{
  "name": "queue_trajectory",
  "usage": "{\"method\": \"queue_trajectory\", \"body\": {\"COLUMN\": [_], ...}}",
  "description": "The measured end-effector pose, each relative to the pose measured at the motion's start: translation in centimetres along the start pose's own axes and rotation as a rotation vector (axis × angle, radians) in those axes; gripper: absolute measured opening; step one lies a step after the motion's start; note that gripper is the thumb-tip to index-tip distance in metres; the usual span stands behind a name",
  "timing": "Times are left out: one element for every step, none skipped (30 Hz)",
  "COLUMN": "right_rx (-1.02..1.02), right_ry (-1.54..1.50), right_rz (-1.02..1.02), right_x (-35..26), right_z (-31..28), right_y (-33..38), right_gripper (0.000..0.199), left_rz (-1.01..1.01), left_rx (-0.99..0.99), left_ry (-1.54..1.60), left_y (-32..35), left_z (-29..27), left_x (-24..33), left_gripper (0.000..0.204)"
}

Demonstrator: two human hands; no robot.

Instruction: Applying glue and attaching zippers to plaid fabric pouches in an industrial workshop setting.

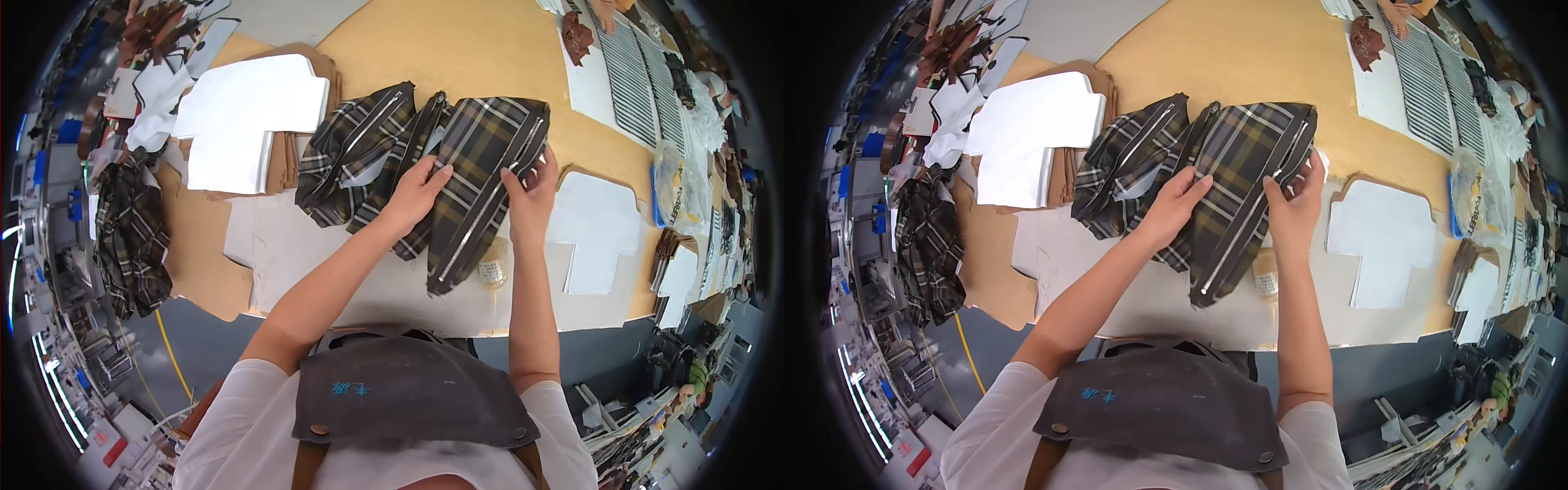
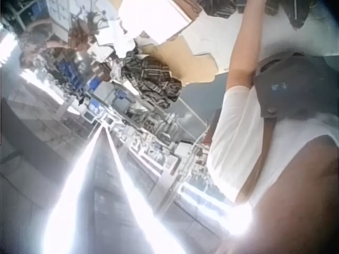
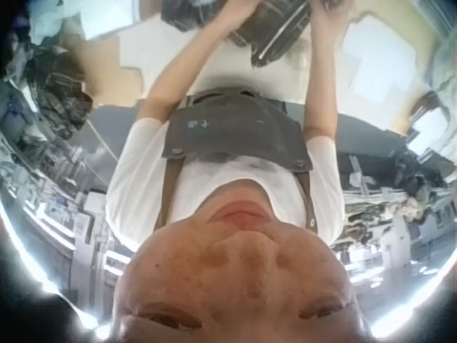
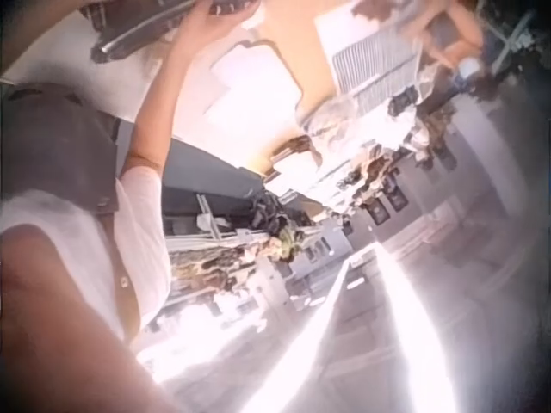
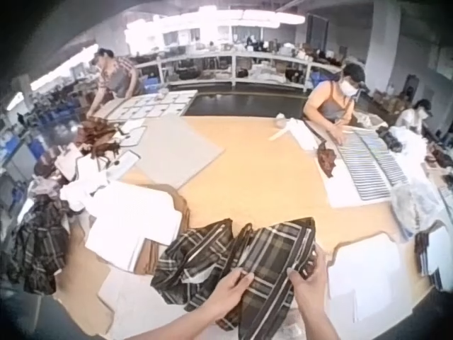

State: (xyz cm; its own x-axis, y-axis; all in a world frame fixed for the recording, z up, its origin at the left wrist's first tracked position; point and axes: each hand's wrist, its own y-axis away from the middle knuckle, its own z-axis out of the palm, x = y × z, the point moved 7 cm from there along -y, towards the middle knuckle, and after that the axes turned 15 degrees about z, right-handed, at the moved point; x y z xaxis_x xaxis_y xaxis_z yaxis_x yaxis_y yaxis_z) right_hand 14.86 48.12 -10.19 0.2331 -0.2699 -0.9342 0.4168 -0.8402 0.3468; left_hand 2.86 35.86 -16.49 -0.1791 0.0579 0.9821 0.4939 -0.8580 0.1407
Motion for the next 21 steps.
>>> {"method": "queue_trajectory", "body": {"right_rx": [0.047,0.099,0.092,0.095,0.095,0.095,0.051,0.012,0.011,-0.038,-0.080,-0.103,-0.102,-0.104,-0.105,-0.108,-0.069,-0.052,-0.032,-0.025,0.006], "right_ry": [0.088,0.154,0.151,0.209,0.266,0.265,0.159,0.053,0.054,-0.002,-0.057,-0.096,-0.092,-0.137,-0.182,-0.197,-0.199,-0.170,-0.143,-0.126,-0.054], "right_rz": [-0.004,0.009,-0.016,-0.008,0.002,0.010,0.022,0.037,0.046,0.132,0.220,0.193,0.198,0.206,0.214,0.216,0.210,0.196,0.180,0.137,0.111], "right_x": [1.5,2.9,4.4,5.5,6.1,6.3,6.2,6.0,5.4,4.8,4.7,4.5,4.1,3.5,2.8,1.8,1.1,0.1,-1.1,-2.2,-3.3], "right_z": [0.1,0.4,0.8,1.0,1.4,1.6,2.1,2.3,2.2,2.4,2.4,1.9,1.2,0.6,-0.1,-0.7,-1.4,-1.8,-2.3,-2.4,-2.5], "right_y": [-1.8,-2.9,-4.0,-4.7,-5.0,-5.2,-4.9,-4.7,-4.3,-3.9,-3.6,-3.5,-3.2,-2.8,-2.3,-1.7,-1.1,-0.5,0.2,0.7,1.2], "right_gripper": [0.066,0.068,0.069,0.069,0.069,0.069,0.068,0.068,0.068,0.069,0.069,0.070,0.070,0.071,0.071,0.070,0.069,0.068,0.068,0.068,0.069], "left_rz": [-0.004,0.167,0.337,0.377,0.408,0.394,0.355,0.313,0.272,0.264,0.178,0.092,0.074,0.120,0.050,-0.011,-0.018,-0.046,-0.072,-0.025,0.024], "left_rx": [0.004,0.087,0.169,0.175,0.204,0.241,0.316,0.321,0.324,0.328,0.277,0.225,0.193,0.074,-0.037,-0.112,-0.149,-0.128,-0.111,-0.134,-0.156], "left_ry": [-0.004,-0.266,-0.531,-0.510,-0.489,-0.615,-0.592,-0.655,-0.717,-0.719,-0.579,-0.437,-0.317,-0.342,-0.260,-0.229,-0.166,-0.065,0.035,0.187,0.338], "left_y": [-0.4,-0.9,-0.9,-1.2,-1.2,-1.1,-0.8,-0.6,-0.5,-0.3,-0.3,0.0,0.3,0.5,1.1,1.5,1.9,2.4,2.8,2.7,2.7], "left_z": [-0.4,-1.7,-2.8,-4.0,-5.3,-7.0,-9.1,-10.9,-12.0,-12.4,-12.2,-11.8,-10.1,-8.0,-5.8,-3.7,-1.9,-0.5,0.7,2.2,3.3], "left_x": [-0.6,0.0,0.8,0.8,1.3,1.7,1.6,1.7,1.9,2.1,1.4,0.8,0.5,1.0,0.4,0.7,1.0,0.1,-0.7,-0.1,0.9], "left_gripper": [0.024,0.026,0.029,0.032,0.032,0.030,0.028,0.028,0.028,0.028,0.031,0.035,0.044,0.052,0.055,0.061,0.062,0.057,0.051,0.046,0.040]}}
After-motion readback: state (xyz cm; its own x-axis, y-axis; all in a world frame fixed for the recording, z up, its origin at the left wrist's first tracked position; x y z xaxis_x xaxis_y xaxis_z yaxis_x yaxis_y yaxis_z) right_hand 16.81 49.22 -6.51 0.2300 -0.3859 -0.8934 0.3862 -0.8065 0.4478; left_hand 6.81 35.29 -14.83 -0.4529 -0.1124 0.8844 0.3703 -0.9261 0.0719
